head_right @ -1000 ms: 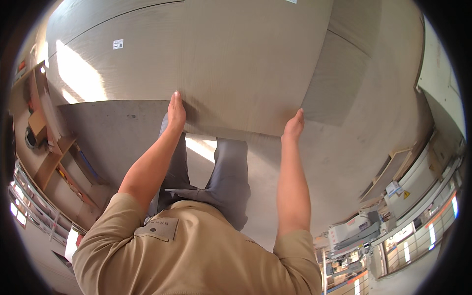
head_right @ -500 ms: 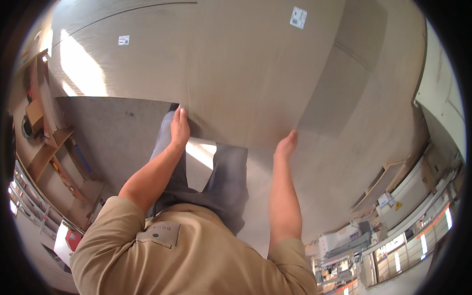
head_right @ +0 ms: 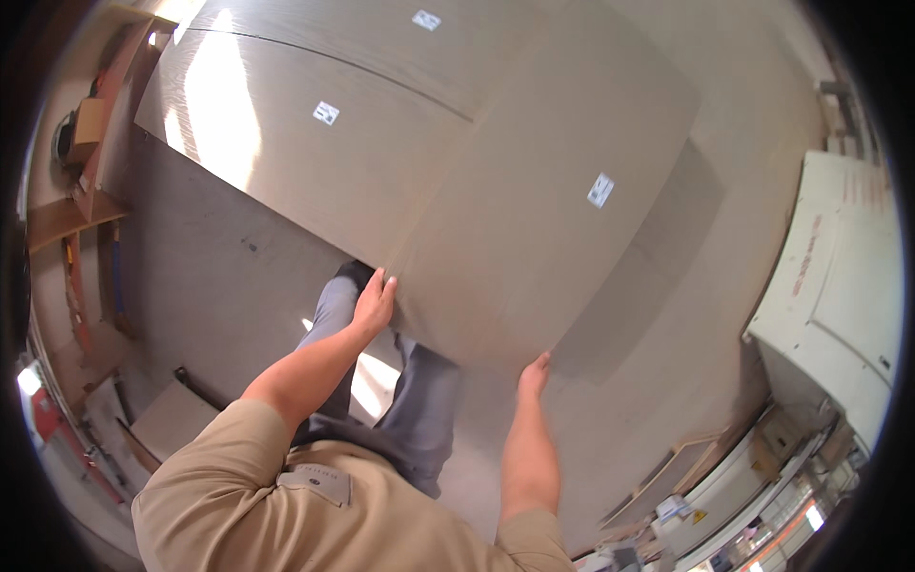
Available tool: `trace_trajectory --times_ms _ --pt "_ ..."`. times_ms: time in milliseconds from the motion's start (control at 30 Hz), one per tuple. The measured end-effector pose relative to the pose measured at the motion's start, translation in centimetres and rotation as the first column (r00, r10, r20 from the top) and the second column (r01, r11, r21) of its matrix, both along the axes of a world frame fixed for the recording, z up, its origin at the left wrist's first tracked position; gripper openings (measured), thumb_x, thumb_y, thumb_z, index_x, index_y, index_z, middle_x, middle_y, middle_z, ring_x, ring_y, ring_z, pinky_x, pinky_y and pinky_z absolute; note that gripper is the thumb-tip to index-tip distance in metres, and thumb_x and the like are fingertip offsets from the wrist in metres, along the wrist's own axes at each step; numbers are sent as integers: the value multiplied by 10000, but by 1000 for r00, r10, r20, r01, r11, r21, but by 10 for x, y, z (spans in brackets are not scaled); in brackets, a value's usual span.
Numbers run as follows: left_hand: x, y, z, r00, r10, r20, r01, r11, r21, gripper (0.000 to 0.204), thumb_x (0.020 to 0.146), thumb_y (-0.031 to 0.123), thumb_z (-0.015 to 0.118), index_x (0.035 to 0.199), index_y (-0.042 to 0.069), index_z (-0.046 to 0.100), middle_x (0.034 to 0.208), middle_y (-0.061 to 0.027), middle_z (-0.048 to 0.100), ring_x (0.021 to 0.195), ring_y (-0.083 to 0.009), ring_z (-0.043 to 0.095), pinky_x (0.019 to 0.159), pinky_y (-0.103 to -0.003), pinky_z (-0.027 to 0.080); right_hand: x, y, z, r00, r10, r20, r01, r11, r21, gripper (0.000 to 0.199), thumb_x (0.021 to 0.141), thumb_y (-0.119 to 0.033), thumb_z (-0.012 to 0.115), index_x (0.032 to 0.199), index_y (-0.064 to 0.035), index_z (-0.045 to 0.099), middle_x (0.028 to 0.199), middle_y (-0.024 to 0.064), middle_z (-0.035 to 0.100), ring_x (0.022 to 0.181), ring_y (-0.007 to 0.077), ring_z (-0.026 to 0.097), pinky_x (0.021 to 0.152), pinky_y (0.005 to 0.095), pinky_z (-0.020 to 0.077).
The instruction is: The person repeatedly picks up large flat panels from the floor and places them onto a workbench, then returns to the floor to retrieve more. The person handles the panels by hand, stacking them in a pile on the bench.
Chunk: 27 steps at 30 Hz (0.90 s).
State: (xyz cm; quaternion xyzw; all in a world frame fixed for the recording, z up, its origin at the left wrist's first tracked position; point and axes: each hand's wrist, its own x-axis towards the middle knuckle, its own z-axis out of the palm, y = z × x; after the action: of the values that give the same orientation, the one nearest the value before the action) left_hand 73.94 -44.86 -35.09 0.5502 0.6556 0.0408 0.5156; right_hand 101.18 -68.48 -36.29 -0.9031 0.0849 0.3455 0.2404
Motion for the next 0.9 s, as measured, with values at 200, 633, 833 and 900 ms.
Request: trace_trajectory --times_ms 200,633,833,900 --pt "-49 19 30 994 -107 -39 104 992 -69 586 930 415 477 1313 -28 453 1294 -269 511 1238 -377 472 1035 -412 373 -5 -26 25 919 369 -138 -391 816 -425 739 940 -413 473 1445 65 224 1484 269 293 1384 377 291 1142 404 246" --pt "-426 162 169 993 90 74 -68 966 -251 315 831 287 581 1049 85 687 940 -162 702 887 -323 671 820 -402 521 -195 99 92 823 413 -390 -441 897 20 205 876 -224 506 989 -55 529 905 126 544 786 248 490 660 372 388" --pt "-725 179 220 832 503 -235 -511 859 30 403 844 428 598 910 43 700 865 -145 692 807 -281 655 738 -407 505 -433 389 142 457 830 -319 -638 556 533 108 842 -182 512 853 -115 596 713 34 604 598 145 562 475 291 413" --pt "-790 173 219 686 692 -223 -691 716 95 386 836 410 612 841 31 685 809 -134 678 771 -258 651 710 -392 502 -495 483 174 407 886 -220 -707 459 538 328 863 -235 535 1154 -94 586 917 55 676 787 155 657 601 271 452"
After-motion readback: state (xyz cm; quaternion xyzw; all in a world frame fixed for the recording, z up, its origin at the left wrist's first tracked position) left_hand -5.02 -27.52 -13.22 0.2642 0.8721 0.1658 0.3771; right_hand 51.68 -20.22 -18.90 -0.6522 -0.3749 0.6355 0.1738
